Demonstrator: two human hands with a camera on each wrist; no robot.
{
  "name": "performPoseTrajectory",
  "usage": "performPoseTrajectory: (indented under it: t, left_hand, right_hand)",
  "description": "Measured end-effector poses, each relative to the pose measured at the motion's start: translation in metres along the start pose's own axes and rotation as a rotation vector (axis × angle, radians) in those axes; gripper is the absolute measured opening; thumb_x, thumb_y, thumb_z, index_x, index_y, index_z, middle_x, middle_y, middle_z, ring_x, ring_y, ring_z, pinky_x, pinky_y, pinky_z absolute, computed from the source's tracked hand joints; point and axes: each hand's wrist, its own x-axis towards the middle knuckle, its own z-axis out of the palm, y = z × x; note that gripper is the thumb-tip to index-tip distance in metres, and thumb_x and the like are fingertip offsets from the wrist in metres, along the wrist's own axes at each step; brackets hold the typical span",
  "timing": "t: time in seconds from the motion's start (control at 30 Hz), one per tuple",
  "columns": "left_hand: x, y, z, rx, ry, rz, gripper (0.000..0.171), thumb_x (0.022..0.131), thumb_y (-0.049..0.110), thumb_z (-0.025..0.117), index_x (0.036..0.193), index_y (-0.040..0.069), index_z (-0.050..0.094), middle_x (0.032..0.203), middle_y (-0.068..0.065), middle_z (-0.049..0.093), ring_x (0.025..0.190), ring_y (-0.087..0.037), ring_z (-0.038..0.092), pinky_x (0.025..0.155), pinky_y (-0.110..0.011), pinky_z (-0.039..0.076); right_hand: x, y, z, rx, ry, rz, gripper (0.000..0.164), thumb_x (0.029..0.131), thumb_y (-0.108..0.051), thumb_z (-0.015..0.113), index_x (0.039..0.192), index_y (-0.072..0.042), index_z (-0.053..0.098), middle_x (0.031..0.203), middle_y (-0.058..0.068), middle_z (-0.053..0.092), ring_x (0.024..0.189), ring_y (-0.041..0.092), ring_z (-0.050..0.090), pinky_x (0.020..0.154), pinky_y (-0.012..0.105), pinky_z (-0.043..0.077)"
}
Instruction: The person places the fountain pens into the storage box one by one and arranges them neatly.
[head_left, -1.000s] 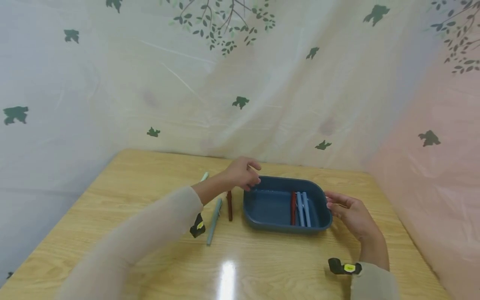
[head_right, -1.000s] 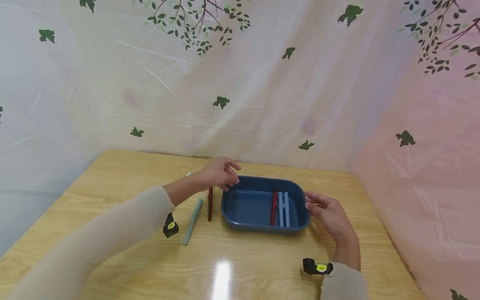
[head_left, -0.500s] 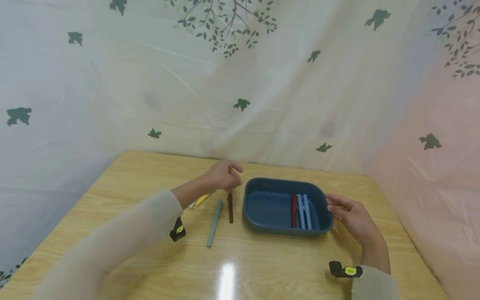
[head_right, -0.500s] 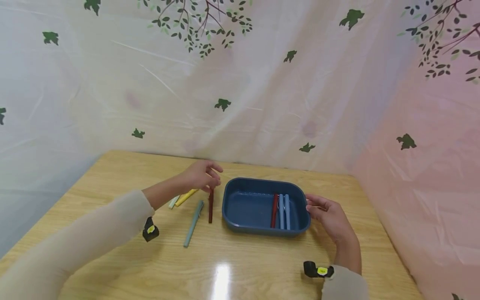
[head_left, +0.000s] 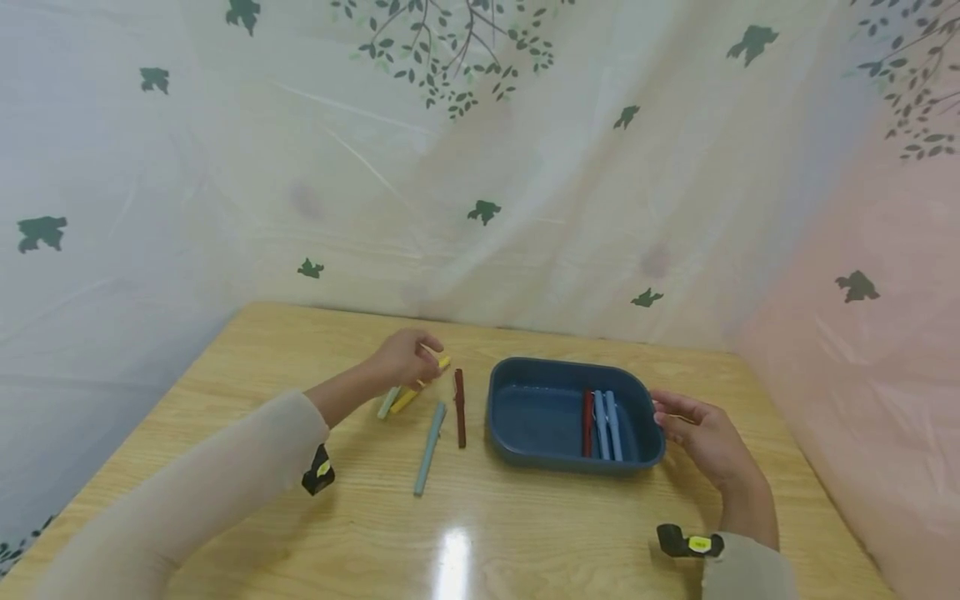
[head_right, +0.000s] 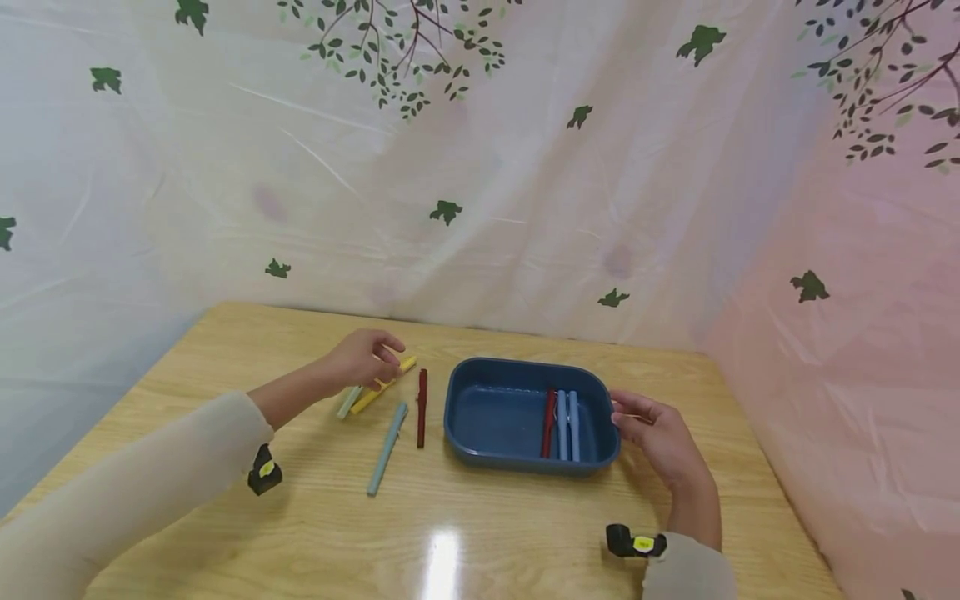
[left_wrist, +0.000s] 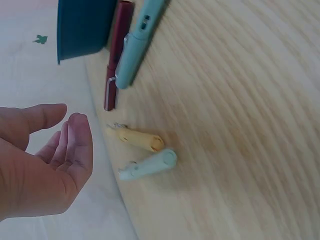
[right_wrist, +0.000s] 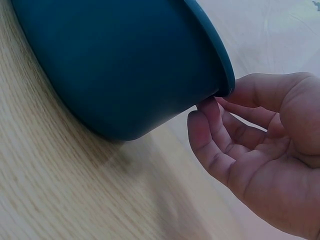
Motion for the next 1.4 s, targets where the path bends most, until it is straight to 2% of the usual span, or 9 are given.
performPoseTrajectory:
  t: [0.27, 0.67, 0.77, 0.9, 1.13, 1.23, 1.4]
  left_hand:
    - [-0.003, -0.019, -0.015, 0.027, 0.043, -0.009, 0.046, 0.092, -0.002, 0.068, 0.135, -0.007, 0.054, 0.109, -0.019, 0.064, 0.091, -0.032, 0.069, 0.078, -0.039, 0.063]
    - [0.012, -0.059, -0.039, 0.184, 0.1, -0.039, 0.042, 0.091, 0.009, 0.073, 0.128, -0.006, 0.061, 0.112, -0.022, 0.068, 0.086, -0.022, 0.07, 0.072, -0.03, 0.061]
    - [0.013, -0.065, -0.043, 0.149, 0.078, -0.056, 0.044, 0.092, 0.01, 0.073, 0.13, -0.007, 0.059, 0.112, -0.022, 0.067, 0.087, -0.022, 0.069, 0.072, -0.031, 0.061]
    - [0.014, -0.068, -0.047, 0.122, 0.059, -0.084, 0.048, 0.093, 0.013, 0.073, 0.134, -0.006, 0.057, 0.114, -0.021, 0.069, 0.087, -0.021, 0.069, 0.072, -0.03, 0.061]
    - [0.017, -0.067, -0.046, 0.15, 0.025, -0.09, 0.051, 0.094, 0.02, 0.075, 0.136, -0.003, 0.057, 0.107, -0.016, 0.07, 0.079, -0.018, 0.066, 0.069, -0.028, 0.058]
    - [0.017, -0.066, -0.045, 0.162, 0.01, -0.089, 0.054, 0.093, 0.02, 0.076, 0.137, -0.003, 0.056, 0.105, -0.014, 0.069, 0.074, -0.016, 0.063, 0.066, -0.026, 0.055]
    - [0.015, -0.062, -0.043, 0.142, -0.041, -0.071, 0.057, 0.091, 0.015, 0.078, 0.138, -0.005, 0.053, 0.113, -0.017, 0.067, 0.069, -0.014, 0.057, 0.065, -0.026, 0.053]
  right_hand:
    - [0.001, 0.001, 0.0, 0.021, 0.005, 0.001, 0.052, 0.104, -0.024, 0.063, 0.15, -0.003, 0.05, 0.143, 0.02, 0.054, 0.109, 0.003, 0.061, 0.09, 0.018, 0.055]
    - [0.001, 0.001, 0.0, 0.027, 0.001, 0.02, 0.05, 0.105, -0.021, 0.061, 0.151, -0.006, 0.049, 0.146, 0.019, 0.053, 0.112, 0.002, 0.061, 0.092, 0.017, 0.054]
    - [0.001, 0.001, 0.0, 0.026, 0.001, 0.024, 0.05, 0.105, -0.022, 0.061, 0.151, -0.007, 0.05, 0.147, 0.019, 0.053, 0.112, 0.002, 0.061, 0.092, 0.017, 0.054]
    - [0.001, 0.0, 0.0, 0.028, -0.001, 0.023, 0.051, 0.105, -0.023, 0.062, 0.151, -0.006, 0.05, 0.147, 0.019, 0.053, 0.112, 0.003, 0.061, 0.093, 0.018, 0.054]
    - [0.0, -0.001, -0.001, 0.032, 0.003, 0.014, 0.052, 0.104, -0.022, 0.062, 0.151, -0.004, 0.049, 0.146, 0.02, 0.052, 0.111, 0.001, 0.061, 0.092, 0.017, 0.054]
    - [0.0, -0.001, 0.0, 0.032, 0.003, 0.014, 0.051, 0.104, -0.022, 0.062, 0.15, -0.004, 0.05, 0.144, 0.02, 0.053, 0.111, 0.003, 0.061, 0.091, 0.017, 0.054]
    - [0.0, -0.002, 0.0, 0.045, 0.006, 0.017, 0.05, 0.105, -0.021, 0.062, 0.15, -0.004, 0.05, 0.143, 0.02, 0.054, 0.111, 0.005, 0.062, 0.091, 0.018, 0.054]
